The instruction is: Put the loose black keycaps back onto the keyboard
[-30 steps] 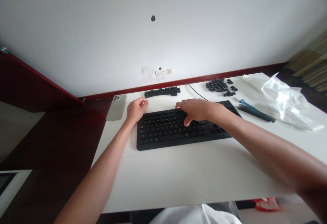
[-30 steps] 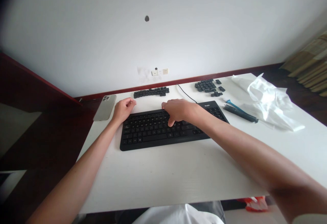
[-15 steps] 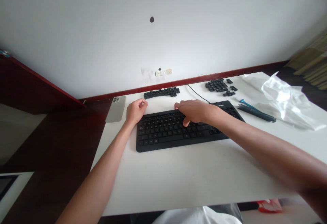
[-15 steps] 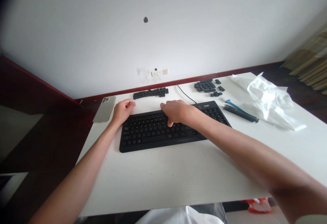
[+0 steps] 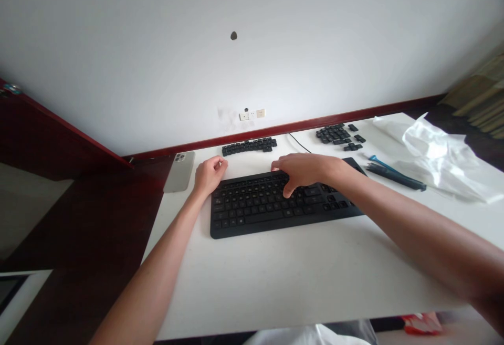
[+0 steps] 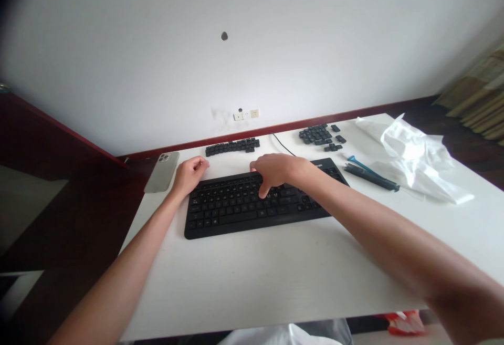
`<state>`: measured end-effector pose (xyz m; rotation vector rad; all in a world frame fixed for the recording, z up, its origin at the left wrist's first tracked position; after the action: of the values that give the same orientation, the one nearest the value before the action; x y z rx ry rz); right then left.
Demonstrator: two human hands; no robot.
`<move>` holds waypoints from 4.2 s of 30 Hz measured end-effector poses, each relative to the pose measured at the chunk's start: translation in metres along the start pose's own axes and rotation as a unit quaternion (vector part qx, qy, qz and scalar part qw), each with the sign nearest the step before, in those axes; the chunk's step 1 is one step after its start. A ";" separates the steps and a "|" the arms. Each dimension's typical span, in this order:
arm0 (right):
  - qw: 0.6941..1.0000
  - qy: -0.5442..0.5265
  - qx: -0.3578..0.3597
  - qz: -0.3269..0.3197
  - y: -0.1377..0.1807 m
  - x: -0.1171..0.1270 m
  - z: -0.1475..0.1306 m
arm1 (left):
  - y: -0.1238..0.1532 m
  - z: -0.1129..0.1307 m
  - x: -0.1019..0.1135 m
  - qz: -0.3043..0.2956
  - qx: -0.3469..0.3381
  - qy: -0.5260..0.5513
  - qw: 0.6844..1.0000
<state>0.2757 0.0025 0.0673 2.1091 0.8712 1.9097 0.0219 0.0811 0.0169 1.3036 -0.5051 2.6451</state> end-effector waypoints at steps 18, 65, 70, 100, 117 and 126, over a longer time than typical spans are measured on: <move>0.981 0.025 -0.039 0.187 -0.034 0.002 0.026 | 0.001 -0.002 0.000 -0.003 0.000 0.005 1.000; 0.810 -0.543 0.210 -0.069 0.010 0.019 -0.014 | 0.001 -0.004 0.000 -0.005 -0.003 -0.003 1.000; 0.828 -0.513 0.217 -0.057 0.016 0.024 -0.015 | 0.000 -0.004 0.000 -0.003 -0.004 -0.003 1.000; 0.915 -0.230 0.164 0.288 0.066 -0.053 0.030 | 0.000 -0.002 0.002 0.015 -0.017 0.012 1.000; 0.913 -0.221 0.176 0.294 0.064 -0.053 0.032 | 0.001 -0.001 0.002 0.016 -0.006 0.015 1.000; 0.916 -0.205 0.187 0.290 0.066 -0.051 0.027 | 0.000 -0.001 0.000 0.013 -0.010 0.009 1.000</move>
<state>0.3209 -0.0707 0.0509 3.1311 0.5889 1.4636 0.0205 0.0816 0.0164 1.2752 -0.5468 2.6626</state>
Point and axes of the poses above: each hand's wrist, its own y-axis away from the middle knuckle, its own x-axis out of the back of the hand, z = x × y, the point moved 6 cm from there along -y, towards the middle knuckle, and after that the axes turned 5 degrees about -x, right-handed, at the moved point
